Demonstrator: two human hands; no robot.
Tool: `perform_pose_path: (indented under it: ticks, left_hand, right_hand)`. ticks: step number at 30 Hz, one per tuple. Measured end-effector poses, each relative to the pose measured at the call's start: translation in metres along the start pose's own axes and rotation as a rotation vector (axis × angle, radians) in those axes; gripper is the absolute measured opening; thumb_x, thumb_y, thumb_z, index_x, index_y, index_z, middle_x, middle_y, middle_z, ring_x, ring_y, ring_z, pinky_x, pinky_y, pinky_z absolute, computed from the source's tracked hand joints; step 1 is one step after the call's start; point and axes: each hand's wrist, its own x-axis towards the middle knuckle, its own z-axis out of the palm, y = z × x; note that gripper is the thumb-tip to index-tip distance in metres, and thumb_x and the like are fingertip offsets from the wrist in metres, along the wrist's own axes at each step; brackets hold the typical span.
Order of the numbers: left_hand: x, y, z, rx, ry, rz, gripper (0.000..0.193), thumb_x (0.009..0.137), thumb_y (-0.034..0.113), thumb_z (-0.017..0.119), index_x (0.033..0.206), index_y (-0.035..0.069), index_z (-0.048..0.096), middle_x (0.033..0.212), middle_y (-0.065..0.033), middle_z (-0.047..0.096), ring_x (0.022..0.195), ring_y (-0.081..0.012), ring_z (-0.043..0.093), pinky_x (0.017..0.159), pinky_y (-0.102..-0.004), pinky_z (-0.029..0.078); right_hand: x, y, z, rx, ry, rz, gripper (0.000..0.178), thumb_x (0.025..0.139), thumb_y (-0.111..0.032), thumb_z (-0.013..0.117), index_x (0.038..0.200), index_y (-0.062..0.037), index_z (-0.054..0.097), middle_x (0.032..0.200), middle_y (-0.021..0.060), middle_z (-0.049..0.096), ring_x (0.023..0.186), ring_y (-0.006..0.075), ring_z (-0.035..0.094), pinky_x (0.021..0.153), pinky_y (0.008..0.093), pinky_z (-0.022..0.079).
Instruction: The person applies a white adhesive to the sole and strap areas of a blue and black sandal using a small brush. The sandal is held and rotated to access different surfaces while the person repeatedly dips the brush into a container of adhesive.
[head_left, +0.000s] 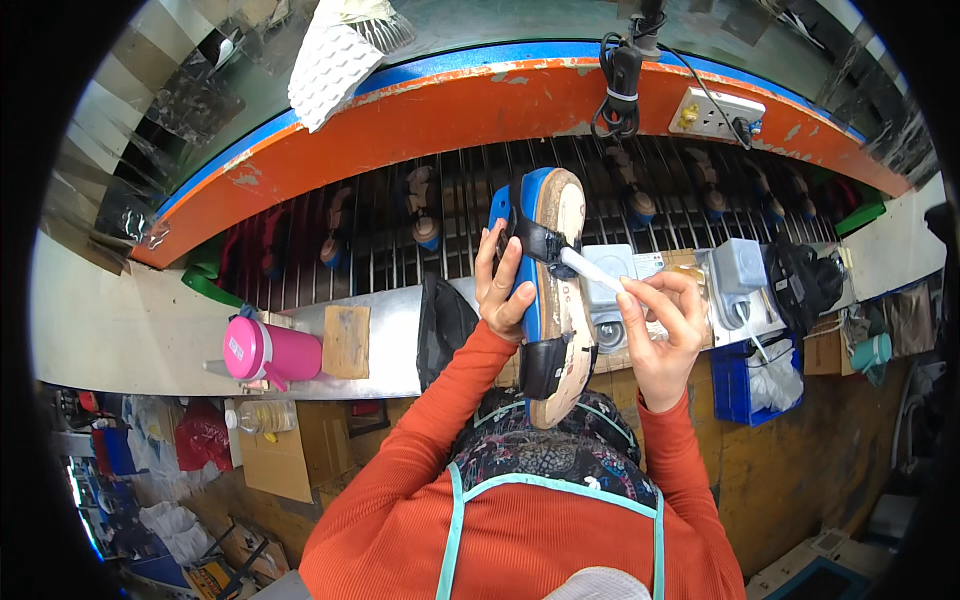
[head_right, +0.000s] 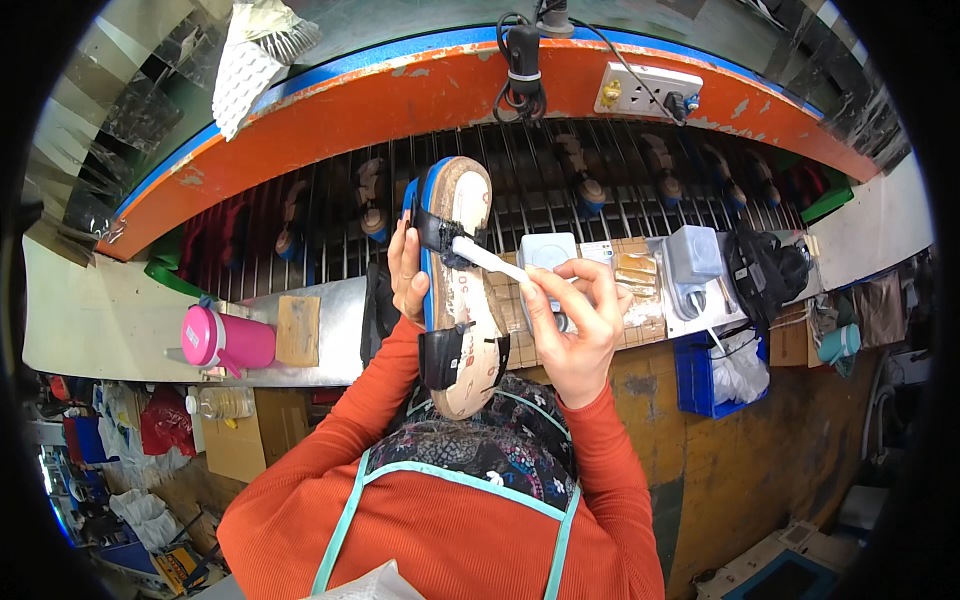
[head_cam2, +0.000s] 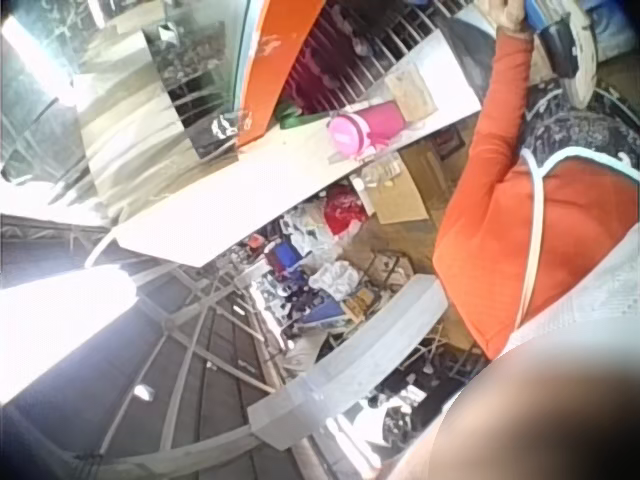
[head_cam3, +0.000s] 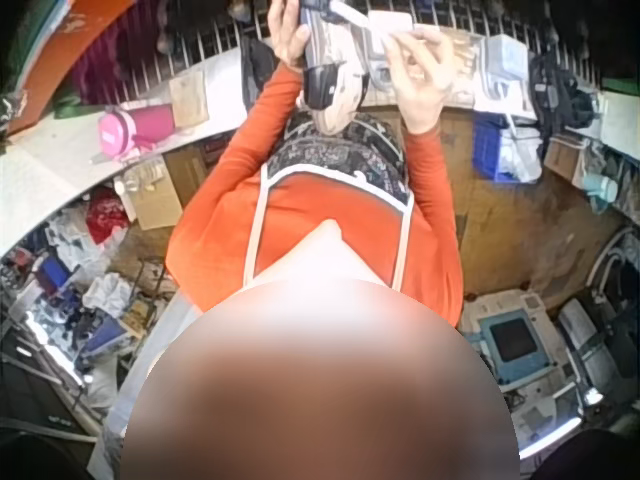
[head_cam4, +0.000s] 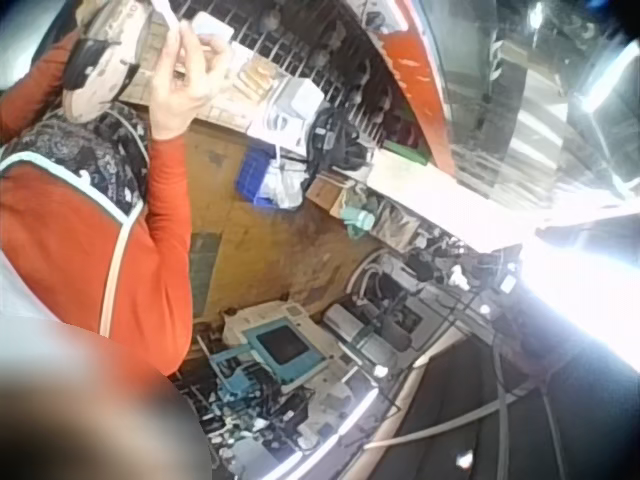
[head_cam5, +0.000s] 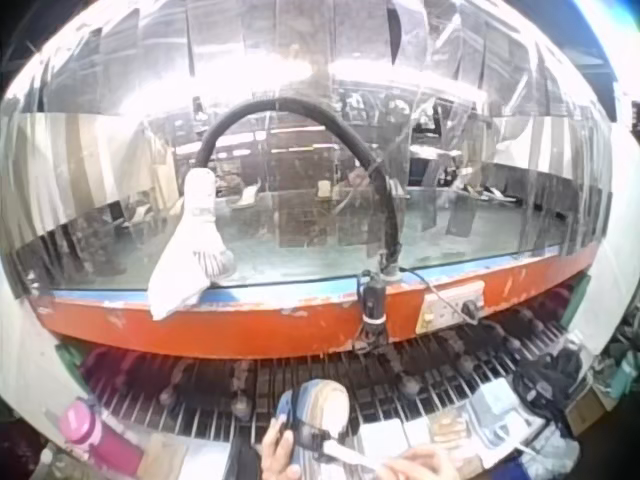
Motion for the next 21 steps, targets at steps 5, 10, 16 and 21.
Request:
perform_pose_path:
  ticks: [5,10,16,21]
  left_hand:
    - [0.003,-0.006,0.000,-0.005,-0.024,-0.016,0.054,0.077,0.018,0.075,0.122,0.023,0.046,0.143,-0.0162,0.046,0.122,-0.0521,0.046,0.102,-0.0658,0.034]
    - [0.002,-0.013,0.003,0.014,-0.009,-0.030,0.051,0.077,0.016,0.075,0.119,0.021,0.047,0.140,-0.0178,0.048,0.122,-0.0521,0.047,0.102,-0.0651,0.034]
    - [-0.002,-0.021,0.009,0.040,0.017,-0.047,0.049,0.077,0.016,0.075,0.117,0.019,0.048,0.138,-0.0187,0.050,0.122,-0.0516,0.048,0.101,-0.0650,0.035]
    - [-0.004,-0.024,0.010,0.043,0.003,-0.048,0.051,0.076,0.018,0.076,0.119,0.021,0.047,0.139,-0.0182,0.050,0.121,-0.0514,0.048,0.101,-0.0651,0.035]
  right_hand:
    - [0.005,0.007,0.003,-0.060,0.047,-0.133,0.019,0.076,-0.014,0.077,0.095,-0.0098,0.075,0.092,0.0029,0.059,0.070,0.0125,0.053,0.077,0.0306,0.034]
    - [-0.003,0.015,0.005,0.294,-0.124,0.162,0.017,0.076,-0.009,0.077,0.093,-0.0082,0.075,0.090,0.0044,0.059,0.073,0.0139,0.054,0.072,0.0289,0.038]
    - [-0.015,0.020,0.004,0.171,-0.149,0.002,0.017,0.077,-0.003,0.075,0.094,-0.0039,0.074,0.088,0.0056,0.058,0.074,0.0129,0.055,0.059,0.0240,0.044]
    - [-0.006,0.021,0.008,0.233,-0.119,0.090,0.018,0.076,-0.004,0.076,0.094,-0.0044,0.074,0.089,0.0050,0.058,0.071,0.0123,0.055,0.061,0.0250,0.043]
